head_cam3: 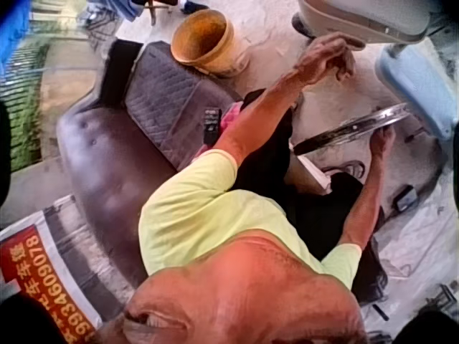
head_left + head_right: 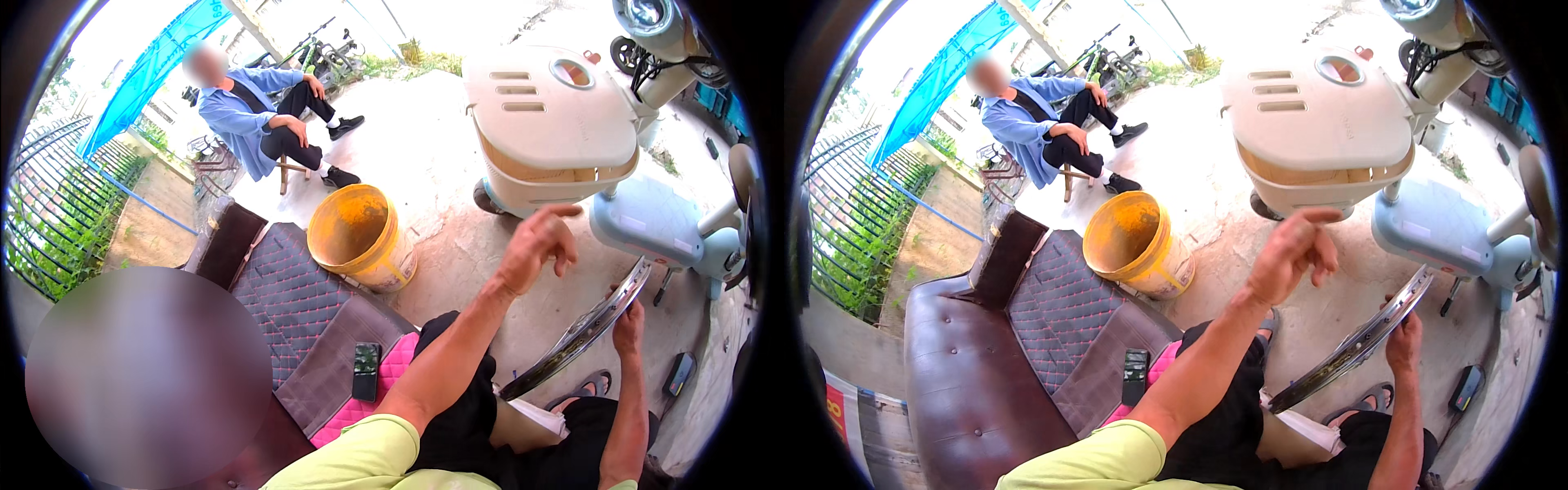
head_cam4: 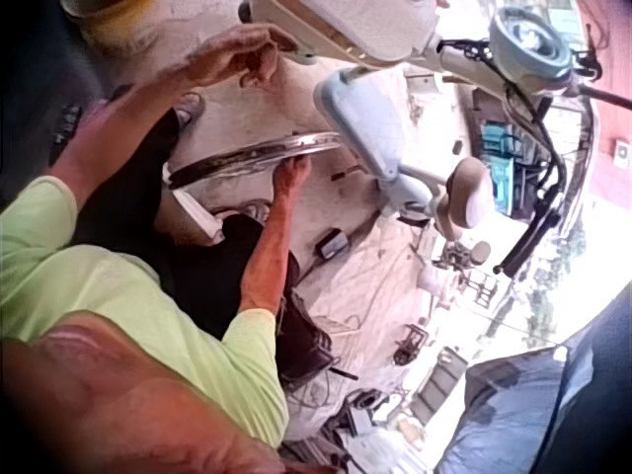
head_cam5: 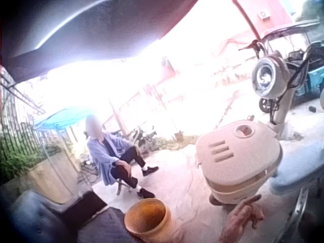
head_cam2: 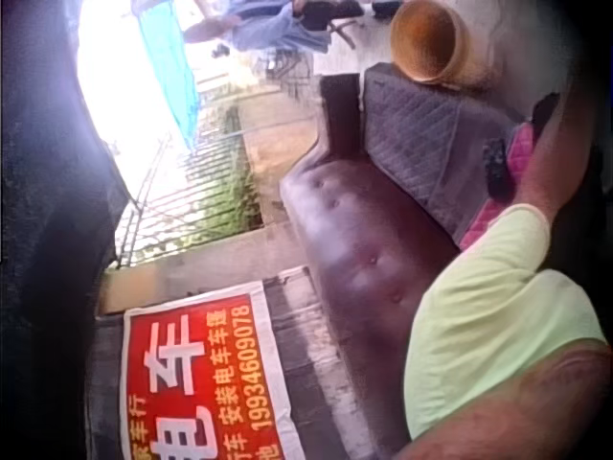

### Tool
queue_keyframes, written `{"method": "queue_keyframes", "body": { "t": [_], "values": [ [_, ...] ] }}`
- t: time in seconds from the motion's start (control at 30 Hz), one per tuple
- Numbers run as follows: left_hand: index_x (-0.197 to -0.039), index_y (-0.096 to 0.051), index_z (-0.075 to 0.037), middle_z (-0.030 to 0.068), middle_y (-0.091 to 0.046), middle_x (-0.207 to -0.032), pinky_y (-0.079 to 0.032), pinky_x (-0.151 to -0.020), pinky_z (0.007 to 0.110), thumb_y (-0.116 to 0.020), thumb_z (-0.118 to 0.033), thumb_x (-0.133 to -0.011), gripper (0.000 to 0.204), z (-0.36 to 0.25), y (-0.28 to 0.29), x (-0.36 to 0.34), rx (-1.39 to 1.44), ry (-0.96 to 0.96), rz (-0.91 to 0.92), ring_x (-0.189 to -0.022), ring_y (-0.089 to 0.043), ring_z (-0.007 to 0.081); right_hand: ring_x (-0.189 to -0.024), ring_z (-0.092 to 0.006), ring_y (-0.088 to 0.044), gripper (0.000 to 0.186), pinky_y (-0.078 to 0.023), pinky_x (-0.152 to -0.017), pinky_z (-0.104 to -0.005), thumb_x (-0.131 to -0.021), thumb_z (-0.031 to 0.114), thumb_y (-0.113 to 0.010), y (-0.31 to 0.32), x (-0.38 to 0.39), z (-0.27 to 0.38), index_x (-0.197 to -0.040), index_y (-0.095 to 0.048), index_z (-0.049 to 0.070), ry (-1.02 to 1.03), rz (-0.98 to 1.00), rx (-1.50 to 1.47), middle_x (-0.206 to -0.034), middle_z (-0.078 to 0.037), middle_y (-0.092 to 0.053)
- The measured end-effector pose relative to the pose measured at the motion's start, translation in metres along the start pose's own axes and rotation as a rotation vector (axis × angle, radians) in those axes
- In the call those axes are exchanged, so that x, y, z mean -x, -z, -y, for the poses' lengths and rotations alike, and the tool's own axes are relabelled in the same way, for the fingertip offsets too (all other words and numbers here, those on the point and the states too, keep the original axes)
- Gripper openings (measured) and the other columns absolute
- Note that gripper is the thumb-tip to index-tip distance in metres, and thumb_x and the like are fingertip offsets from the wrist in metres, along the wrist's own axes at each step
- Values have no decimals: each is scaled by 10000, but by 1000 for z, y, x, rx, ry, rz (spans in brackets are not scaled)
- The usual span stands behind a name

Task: The person holds a scooter wheel between their legs and repeatedly uses a small metal tool to adjust the spokes or rim. The wheel is rotated periodically to access different sections. The task continues without visible completion or reinstallation.

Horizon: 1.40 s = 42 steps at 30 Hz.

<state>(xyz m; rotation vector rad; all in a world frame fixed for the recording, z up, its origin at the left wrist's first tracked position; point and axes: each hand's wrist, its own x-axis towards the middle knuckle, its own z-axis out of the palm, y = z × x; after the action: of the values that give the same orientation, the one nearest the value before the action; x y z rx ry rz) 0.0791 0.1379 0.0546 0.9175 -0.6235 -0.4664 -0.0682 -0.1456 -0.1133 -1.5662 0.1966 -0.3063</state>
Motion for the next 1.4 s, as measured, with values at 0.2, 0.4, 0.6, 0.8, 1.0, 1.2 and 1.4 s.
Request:
{"method": "queue_keyframes", "body": {
  "t": [0.2, 0.4, 0.6, 0.8, 1.0, 1.2, 1.4],
  "values": [
    [-1382, -535, 46, 62, -643, -921, -523, -709, 279, -604, -285, -1027, 491, 28, -23, -1, -349, 288, 35, -791, -605, 133, -905, -140, -640, 291, -518, -827, -289, -1062, 194, -557, -11, 1, 18, -1237, -640, -23, -9, -32, 84, -1008, -57, -693],
    [-1309, -607, 50, 148, -670, -866, -516, -735, 369, -654, -284, -962, 483, 47, -55, 8, -761, 319, 103, -761, -609, 218, -862, -141, -628, 275, -515, -789, -300, -1044, 192, -564, -18, 4, 34, -1183, -653, -27, -16, -73, 200, -963, -40, -688],
    [-1305, -589, 3, 205, -695, -1001, -521, -848, 425, -650, -274, -937, 465, 69, -77, 13, -826, 286, 174, -916, -678, 329, -821, -152, -646, 228, -531, -765, -336, -978, 153, -579, -12, 4, 27, -1088, -671, -25, 63, -85, 257, -884, -74, -706],
    [-1416, -465, -38, 248, -655, -1175, -490, -971, 455, -625, -274, -952, 543, 98, -88, 25, -789, 269, 92, -1077, -653, 395, -867, -149, -685, 203, -542, -800, -325, -970, 135, -588, -24, 8, 27, -1072, -682, -14, 171, -135, 242, -929, -74, -733],
    [-1426, -451, -52, 249, -640, -1198, -474, -992, 442, -612, -275, -959, 542, 113, -89, 27, -734, 292, 47, -1104, -639, 387, -860, -143, -681, 192, -543, -785, -322, -970, 146, -614, -28, 11, 21, -1085, -690, 12, 194, -205, 280, -920, -58, -732],
    [-1405, -478, -20, 240, -646, -1203, -474, -992, 435, -626, -309, -949, 560, 116, -87, 25, -742, 283, 48, -1110, -641, 373, -814, -247, -726, 183, -554, -745, -376, -925, 117, -616, -30, 10, 28, -1054, -700, 18, 207, -206, 403, -884, -138, -737],
    [-1261, -590, -2, 236, -691, -1100, -498, -937, 433, -617, -350, -970, 455, 100, -89, 25, -824, 409, 81, -1039, -668, 369, -842, -346, -736, 158, -564, -749, -407, -926, 96, -617, -30, 24, 51, -1036, -707, 27, 288, -132, 528, -901, -171, -734]
  ]
}}
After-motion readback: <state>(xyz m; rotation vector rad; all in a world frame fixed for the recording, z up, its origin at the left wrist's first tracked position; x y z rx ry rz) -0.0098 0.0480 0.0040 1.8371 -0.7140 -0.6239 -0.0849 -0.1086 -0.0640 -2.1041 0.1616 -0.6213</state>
